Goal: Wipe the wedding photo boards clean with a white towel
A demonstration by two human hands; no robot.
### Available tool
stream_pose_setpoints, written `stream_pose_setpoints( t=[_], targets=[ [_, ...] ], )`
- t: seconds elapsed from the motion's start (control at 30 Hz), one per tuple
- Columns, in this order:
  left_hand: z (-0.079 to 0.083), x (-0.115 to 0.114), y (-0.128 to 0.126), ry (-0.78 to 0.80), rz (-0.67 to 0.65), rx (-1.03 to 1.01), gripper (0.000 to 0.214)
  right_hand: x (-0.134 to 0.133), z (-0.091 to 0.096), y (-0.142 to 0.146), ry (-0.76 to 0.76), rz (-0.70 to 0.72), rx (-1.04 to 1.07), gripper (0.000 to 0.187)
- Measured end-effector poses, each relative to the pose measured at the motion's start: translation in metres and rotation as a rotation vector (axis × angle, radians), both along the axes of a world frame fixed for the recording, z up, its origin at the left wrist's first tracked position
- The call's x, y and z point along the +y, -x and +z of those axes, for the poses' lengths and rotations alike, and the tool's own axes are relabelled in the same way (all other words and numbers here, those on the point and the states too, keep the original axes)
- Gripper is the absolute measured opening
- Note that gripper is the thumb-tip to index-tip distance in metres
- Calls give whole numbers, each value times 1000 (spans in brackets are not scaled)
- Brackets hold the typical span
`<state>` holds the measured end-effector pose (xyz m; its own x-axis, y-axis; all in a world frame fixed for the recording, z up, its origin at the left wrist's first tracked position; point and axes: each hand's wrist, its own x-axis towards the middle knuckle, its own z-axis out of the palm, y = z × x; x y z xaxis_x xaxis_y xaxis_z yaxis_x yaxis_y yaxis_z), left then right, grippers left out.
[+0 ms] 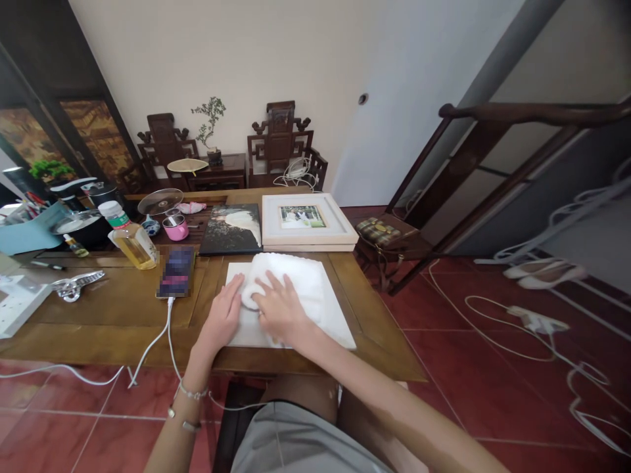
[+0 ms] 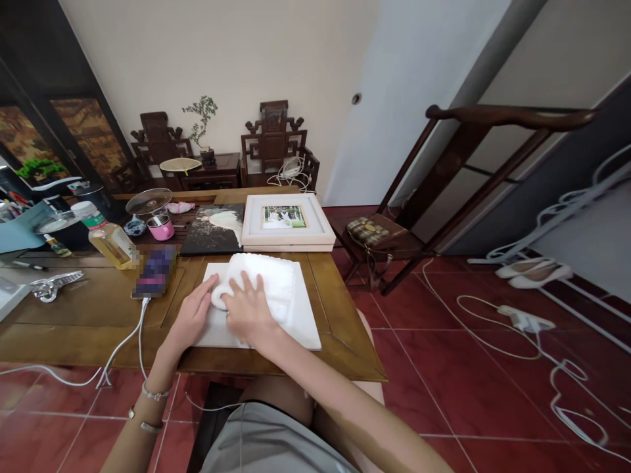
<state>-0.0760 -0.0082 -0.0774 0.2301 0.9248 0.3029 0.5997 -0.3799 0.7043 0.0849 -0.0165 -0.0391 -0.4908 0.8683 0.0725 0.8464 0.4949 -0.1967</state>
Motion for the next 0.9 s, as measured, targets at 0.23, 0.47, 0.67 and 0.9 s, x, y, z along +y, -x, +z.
stream_pose_setpoints(
  t=[0.23, 0.47, 0.67, 0.9],
  targets=[
    [14, -6, 1, -34, 50, -225, 51, -46, 9, 7, 23, 368, 39, 30],
    [3, -5, -3, -15, 6, -2, 45, -64, 23, -22, 133, 341, -35, 29],
    [-8, 1, -1, -27, -30, 106, 38, -13, 13, -34, -22, 81, 3, 30],
    [-1, 0, -4, -62, -23, 125, 32, 49, 18, 2, -34, 37, 46, 30]
  ],
)
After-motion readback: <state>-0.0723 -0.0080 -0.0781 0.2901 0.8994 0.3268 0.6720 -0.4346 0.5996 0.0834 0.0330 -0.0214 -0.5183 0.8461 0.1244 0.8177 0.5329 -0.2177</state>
